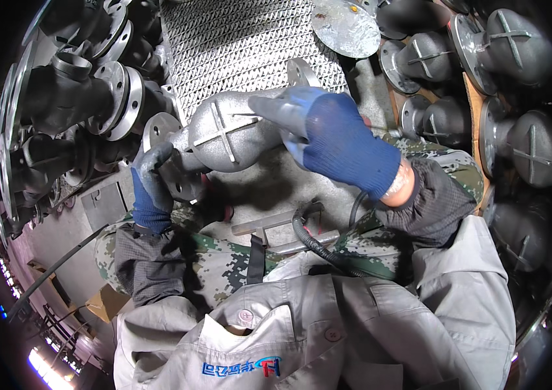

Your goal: Inspecting and cleaning the edges of cast metal pipe fittings using a small hand tool.

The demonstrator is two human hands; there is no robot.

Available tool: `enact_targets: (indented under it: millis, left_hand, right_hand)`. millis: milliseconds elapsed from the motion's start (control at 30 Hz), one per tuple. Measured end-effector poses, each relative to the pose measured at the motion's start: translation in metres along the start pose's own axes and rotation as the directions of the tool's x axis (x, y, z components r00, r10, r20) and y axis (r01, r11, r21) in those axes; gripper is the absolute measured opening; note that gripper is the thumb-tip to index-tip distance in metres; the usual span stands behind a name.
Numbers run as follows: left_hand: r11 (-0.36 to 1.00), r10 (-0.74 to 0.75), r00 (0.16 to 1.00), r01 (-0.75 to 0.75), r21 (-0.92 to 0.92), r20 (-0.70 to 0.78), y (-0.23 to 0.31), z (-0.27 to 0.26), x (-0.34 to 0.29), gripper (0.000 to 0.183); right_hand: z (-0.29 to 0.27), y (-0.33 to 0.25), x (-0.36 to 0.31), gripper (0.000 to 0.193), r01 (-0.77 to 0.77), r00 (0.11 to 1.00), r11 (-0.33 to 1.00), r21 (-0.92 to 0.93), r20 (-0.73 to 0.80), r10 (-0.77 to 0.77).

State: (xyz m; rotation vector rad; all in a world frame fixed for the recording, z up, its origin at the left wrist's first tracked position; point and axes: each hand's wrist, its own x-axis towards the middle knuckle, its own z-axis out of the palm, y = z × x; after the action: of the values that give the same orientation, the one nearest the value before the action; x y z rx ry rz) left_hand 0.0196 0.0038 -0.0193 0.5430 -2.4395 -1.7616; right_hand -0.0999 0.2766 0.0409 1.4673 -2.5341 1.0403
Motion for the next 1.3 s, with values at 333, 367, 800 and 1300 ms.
enact_targets:
  millis: [333,367,800,1300]
  left_hand:
    - [0.956,-0.268,0.961,0.256,-0.144,-0.07,0.0,0.004,-0.002,0.036]
    - [0.961,-0.244,0.968,0.234,-0.147,-0.057,-0.004,0.002,-0.001,0.036]
    - [0.991,-0.082,0.996,0.086,-0.102,0.041,-0.013,-0.001,0.0,0.022]
    - [0.998,-0.016,0.999,0.014,0.066,0.031,-0.011,-0.001,0.0,0.031]
  right_hand:
    - [0.018,0.001,0.028,0.042,-0.116,0.86,0.948,-0.297,0.448,0.245]
    - [0.018,0.002,0.028,0.042,-0.117,0.859,0.948,-0.296,0.45,0.246]
    - [0.032,0.007,0.037,0.042,-0.058,0.858,0.951,-0.304,0.472,0.203]
    - [0.029,0.001,0.036,0.041,0.019,0.829,0.935,-0.353,0.529,0.183]
